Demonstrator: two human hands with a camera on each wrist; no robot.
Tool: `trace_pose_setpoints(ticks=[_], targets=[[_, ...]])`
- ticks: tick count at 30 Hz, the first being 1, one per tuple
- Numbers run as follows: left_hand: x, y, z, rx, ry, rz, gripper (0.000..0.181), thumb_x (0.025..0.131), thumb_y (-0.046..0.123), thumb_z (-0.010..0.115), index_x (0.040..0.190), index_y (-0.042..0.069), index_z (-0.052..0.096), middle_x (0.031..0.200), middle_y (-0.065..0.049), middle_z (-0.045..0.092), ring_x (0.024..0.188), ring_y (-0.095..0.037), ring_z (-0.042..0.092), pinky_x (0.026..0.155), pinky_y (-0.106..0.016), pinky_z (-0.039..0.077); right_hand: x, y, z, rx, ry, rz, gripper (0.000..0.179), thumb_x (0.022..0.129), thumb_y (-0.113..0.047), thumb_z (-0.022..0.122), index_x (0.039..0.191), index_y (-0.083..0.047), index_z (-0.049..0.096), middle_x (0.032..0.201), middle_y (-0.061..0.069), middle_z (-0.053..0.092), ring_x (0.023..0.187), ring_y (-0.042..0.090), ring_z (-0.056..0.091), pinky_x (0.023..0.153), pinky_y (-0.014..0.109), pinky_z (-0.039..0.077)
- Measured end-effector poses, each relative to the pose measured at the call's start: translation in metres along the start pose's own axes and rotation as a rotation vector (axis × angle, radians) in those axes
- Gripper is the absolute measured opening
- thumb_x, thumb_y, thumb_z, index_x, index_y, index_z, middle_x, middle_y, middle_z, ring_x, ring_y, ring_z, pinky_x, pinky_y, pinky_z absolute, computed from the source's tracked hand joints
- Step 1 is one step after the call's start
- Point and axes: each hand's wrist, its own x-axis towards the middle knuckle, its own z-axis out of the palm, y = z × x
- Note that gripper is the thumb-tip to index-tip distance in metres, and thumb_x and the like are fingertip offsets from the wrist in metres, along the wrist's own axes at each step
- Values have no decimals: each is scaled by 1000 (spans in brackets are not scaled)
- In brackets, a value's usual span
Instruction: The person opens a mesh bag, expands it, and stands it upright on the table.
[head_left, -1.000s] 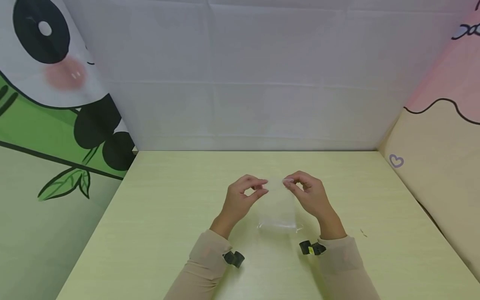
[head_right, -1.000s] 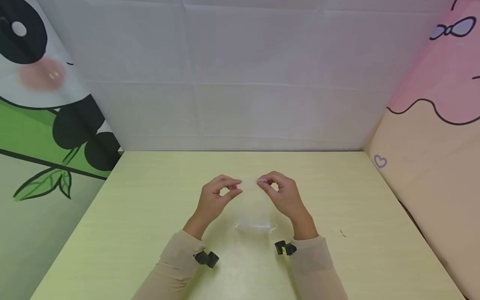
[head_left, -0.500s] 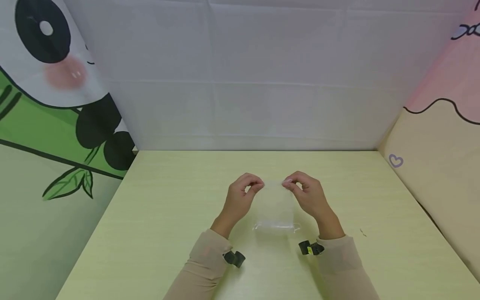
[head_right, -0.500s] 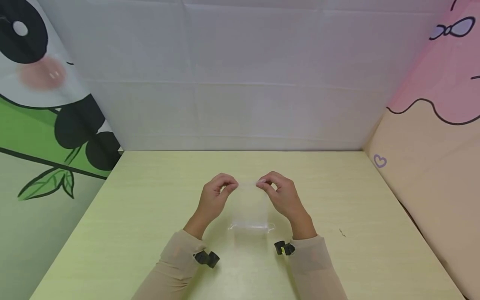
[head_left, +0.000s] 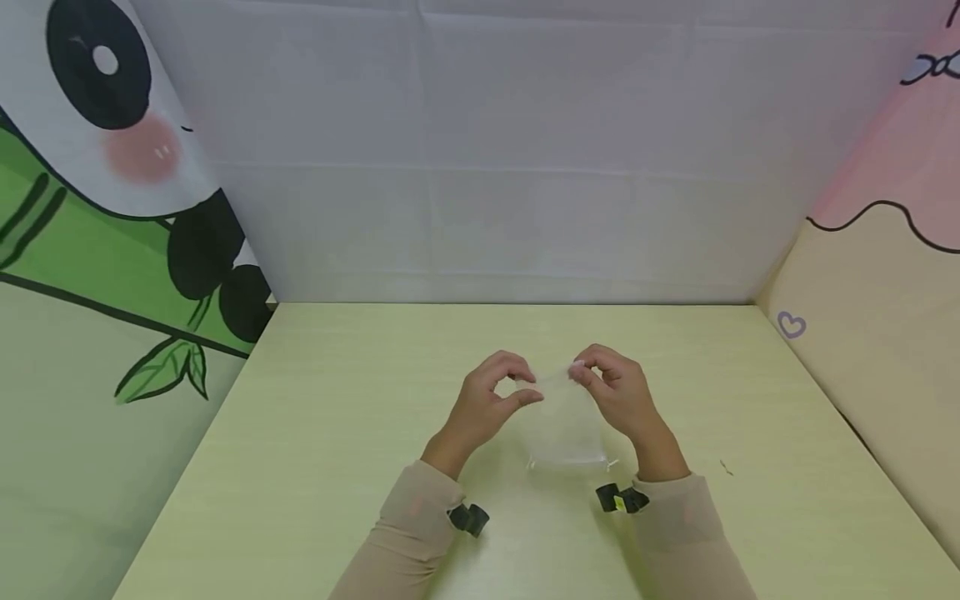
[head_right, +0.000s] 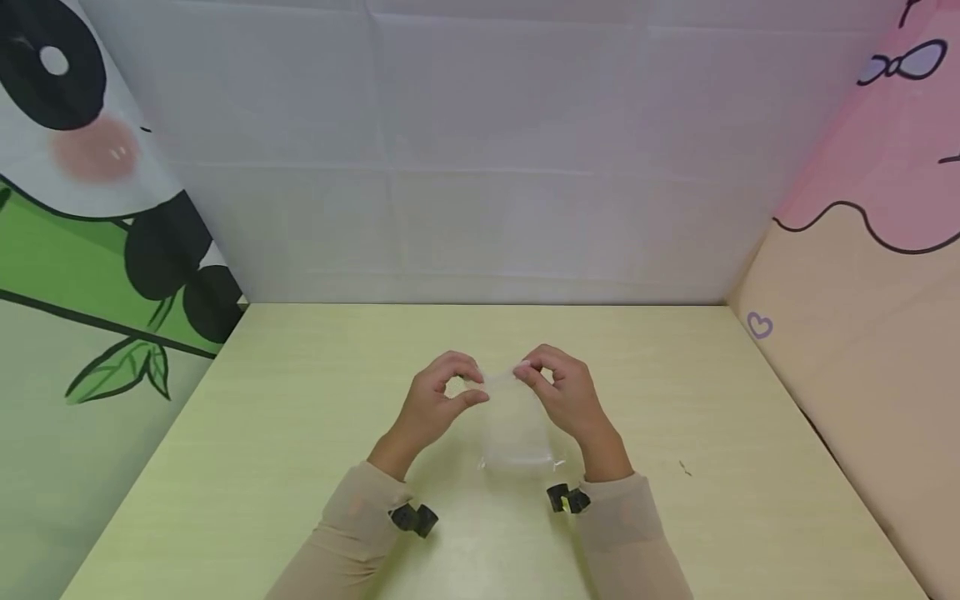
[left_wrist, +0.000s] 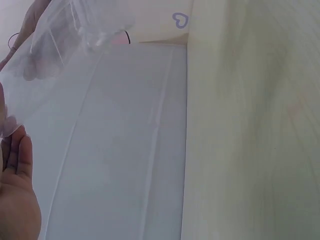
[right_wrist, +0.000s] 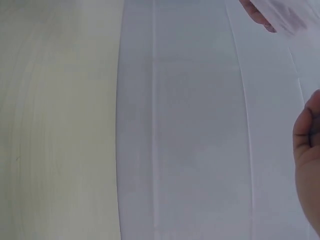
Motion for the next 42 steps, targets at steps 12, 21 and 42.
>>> trace_pose_setpoints(ticks=[12, 21, 42], targets=[[4, -10, 7, 92, 67, 101, 5, 86, -2, 71, 89, 1, 68, 104, -9, 58, 98, -24, 58, 85, -32, 48, 2, 4, -2, 76, -25, -70, 23, 92, -17, 63, 78, 1, 60, 80, -5, 60, 74, 10, 52, 70, 21, 44], [6, -7, 11, 138, 48, 106, 9, 85, 3, 75, 93, 1, 70, 118, -14, 51, 112, -27, 49, 96, -38, 42, 7, -2, -6, 79, -26, -70, 28, 92, -20, 61, 76, 2, 59, 76, -2, 58, 71, 8, 51, 68, 19, 43], [17, -11, 20, 145, 83, 172, 13, 83, -7, 73, 92, 1, 68, 93, -5, 66, 89, -18, 59, 80, -27, 50, 10, 19, -14, 442, -175, -187, 16, 100, -4, 53, 105, 6, 64, 106, 7, 62, 97, 16, 56, 85, 26, 46]])
